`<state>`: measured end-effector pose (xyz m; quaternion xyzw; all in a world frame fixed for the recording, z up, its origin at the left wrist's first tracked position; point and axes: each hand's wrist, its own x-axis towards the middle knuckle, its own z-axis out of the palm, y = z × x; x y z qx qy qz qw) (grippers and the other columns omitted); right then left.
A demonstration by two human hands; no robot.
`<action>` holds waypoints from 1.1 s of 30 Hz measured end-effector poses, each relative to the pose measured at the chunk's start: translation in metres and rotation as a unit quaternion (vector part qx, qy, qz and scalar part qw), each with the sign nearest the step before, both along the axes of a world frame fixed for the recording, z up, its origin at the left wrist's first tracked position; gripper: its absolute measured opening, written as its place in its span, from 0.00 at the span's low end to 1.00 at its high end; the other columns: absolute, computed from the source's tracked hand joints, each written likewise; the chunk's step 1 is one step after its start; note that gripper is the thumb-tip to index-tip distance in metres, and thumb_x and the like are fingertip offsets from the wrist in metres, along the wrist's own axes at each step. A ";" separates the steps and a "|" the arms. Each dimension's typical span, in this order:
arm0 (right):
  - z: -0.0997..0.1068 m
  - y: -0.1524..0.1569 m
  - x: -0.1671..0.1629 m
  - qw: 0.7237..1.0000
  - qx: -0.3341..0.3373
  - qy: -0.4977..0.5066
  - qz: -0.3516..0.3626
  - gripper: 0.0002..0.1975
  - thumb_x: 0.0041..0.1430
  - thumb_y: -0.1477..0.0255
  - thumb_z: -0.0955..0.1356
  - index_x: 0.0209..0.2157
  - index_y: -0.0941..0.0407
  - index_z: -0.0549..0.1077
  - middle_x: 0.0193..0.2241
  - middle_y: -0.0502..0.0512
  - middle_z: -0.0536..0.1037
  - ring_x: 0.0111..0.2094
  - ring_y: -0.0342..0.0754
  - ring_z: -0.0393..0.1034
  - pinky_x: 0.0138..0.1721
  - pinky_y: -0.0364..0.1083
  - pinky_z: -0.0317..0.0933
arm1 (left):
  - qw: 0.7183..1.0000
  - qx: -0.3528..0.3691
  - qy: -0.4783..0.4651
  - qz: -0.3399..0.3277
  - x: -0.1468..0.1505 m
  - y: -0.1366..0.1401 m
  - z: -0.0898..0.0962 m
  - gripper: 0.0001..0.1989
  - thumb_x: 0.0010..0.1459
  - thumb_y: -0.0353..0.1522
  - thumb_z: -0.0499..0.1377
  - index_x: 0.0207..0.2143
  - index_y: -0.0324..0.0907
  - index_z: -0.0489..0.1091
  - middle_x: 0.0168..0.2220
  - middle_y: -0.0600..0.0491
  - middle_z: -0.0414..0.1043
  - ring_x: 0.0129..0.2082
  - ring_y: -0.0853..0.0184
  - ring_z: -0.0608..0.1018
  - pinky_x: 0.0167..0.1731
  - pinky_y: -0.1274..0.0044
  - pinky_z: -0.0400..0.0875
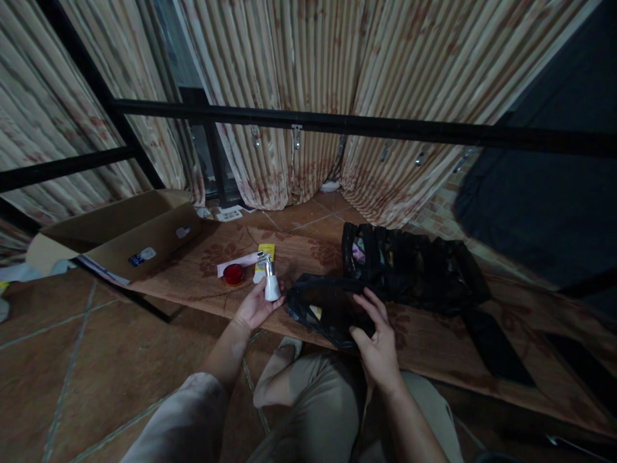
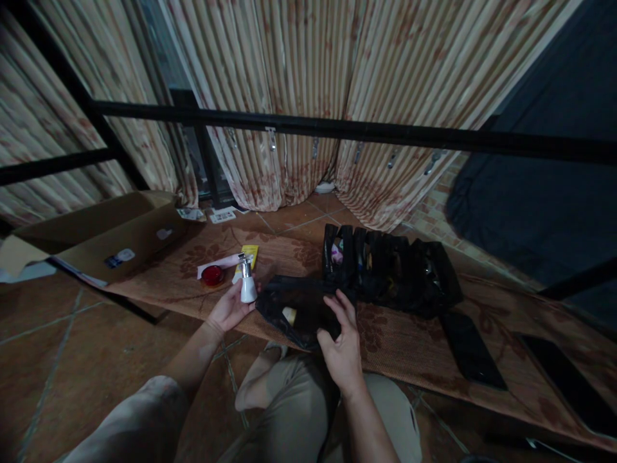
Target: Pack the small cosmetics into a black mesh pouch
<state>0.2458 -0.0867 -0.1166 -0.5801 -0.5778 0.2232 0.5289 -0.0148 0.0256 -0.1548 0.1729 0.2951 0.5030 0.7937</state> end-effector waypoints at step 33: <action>-0.006 0.001 -0.001 1.000 -0.018 0.020 -0.007 0.22 0.52 0.71 0.66 0.50 0.49 0.71 0.61 0.53 0.59 0.61 0.56 0.56 0.58 0.56 0.56 | 0.999 -0.006 -0.028 0.021 -0.002 0.000 -0.004 0.14 0.63 0.33 0.53 0.48 0.39 0.69 0.39 0.47 0.75 0.39 0.65 0.78 0.40 0.71 0.75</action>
